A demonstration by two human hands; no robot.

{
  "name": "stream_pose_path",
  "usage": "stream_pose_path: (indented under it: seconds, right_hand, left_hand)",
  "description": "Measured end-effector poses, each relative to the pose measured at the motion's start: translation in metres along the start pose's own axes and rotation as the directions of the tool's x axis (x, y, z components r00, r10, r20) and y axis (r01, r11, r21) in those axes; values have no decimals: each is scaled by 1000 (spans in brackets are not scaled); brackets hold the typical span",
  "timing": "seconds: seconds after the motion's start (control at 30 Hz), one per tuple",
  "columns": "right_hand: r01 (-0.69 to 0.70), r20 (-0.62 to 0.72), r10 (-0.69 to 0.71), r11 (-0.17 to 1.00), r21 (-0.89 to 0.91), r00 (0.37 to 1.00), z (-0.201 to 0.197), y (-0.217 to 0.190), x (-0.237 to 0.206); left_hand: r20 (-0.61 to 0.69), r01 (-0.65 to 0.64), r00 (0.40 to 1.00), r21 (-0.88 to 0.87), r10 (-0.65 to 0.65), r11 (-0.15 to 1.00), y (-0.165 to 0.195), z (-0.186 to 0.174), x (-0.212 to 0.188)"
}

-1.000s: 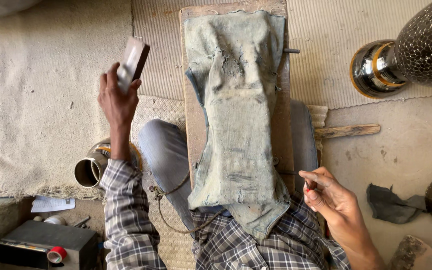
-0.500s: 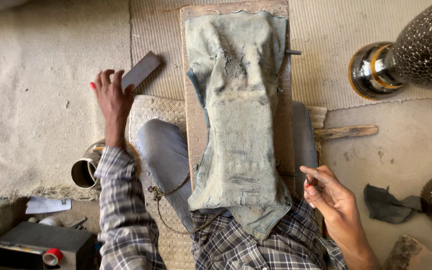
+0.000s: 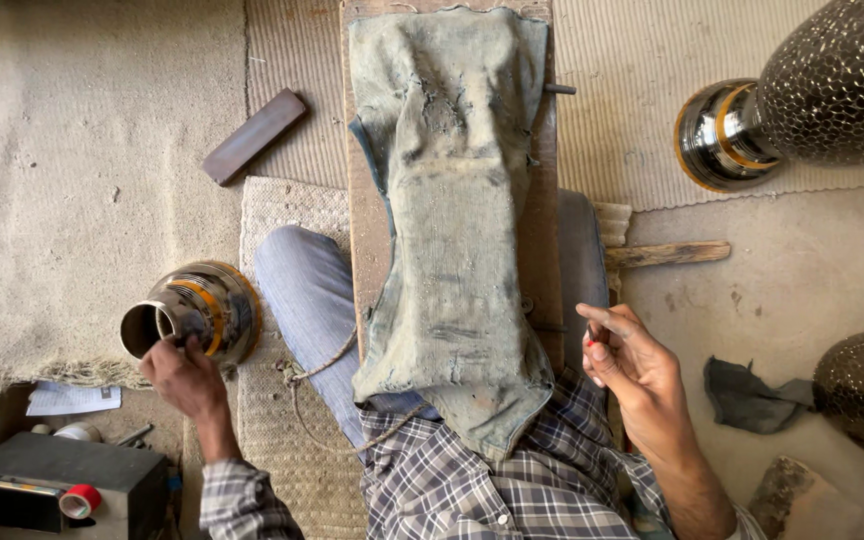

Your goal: The person sharpens a small metal tool on a rectangular sharpening stone, then places a polished metal vessel on a cloth and repeatedly hammers a small metal piece with a wooden mallet.

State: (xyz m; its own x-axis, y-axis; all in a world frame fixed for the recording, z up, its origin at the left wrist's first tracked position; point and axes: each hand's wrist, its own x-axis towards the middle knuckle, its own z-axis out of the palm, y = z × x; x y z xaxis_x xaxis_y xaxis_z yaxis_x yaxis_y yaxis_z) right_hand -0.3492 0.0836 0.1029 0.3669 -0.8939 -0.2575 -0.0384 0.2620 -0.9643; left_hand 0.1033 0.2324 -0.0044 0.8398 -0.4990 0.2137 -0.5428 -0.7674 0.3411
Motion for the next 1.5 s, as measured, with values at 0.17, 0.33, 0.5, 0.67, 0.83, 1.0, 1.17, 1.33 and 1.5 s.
stream_pose_path:
  seconds: [0.17, 0.33, 0.5, 0.67, 0.83, 1.0, 1.17, 1.33, 1.5]
  right_hand:
    - [23, -21, -24, 999, -34, 999, -3, 0, -5]
    - [16, -20, -17, 999, -41, 1000, -4, 0, -8]
    - [39, -26, -41, 998, -40, 999, -4, 2, -12]
    - [24, -77, -27, 999, -29, 997, -4, 1, -19]
    - [26, -94, -28, 1000, -17, 995, -5, 2, -22]
    - [38, -71, -40, 999, -18, 997, -5, 6, -21]
    - [57, -48, -59, 998, -41, 997, -3, 7, -18]
    - [75, -69, -84, 990, -123, 994, 1, 4, -12]
    - [161, -130, -204, 945, -285, 970, -11, 23, 1]
  left_hand:
    - [-207, -152, 972, -201, 110, 968, 1, -13, 30]
    - [-217, -228, 967, -508, 132, 831, 0, -56, 55]
    - [-286, -597, 802, -390, 524, 701, 50, -91, 75]
    - [-354, -772, 592, -506, 724, 383, 153, -77, 86]
    - [-298, -819, 396, -543, 869, 187, 248, -61, 70]
    - [-191, -749, 334, -648, 923, 137, 270, -51, 48]
    - [-180, -757, 402, -616, 898, 216, 249, -42, 46]
    - [-150, -561, 593, -782, 791, 271, 216, -20, 37]
    - [19, -324, 769, -850, 639, 415, 166, 8, 2]
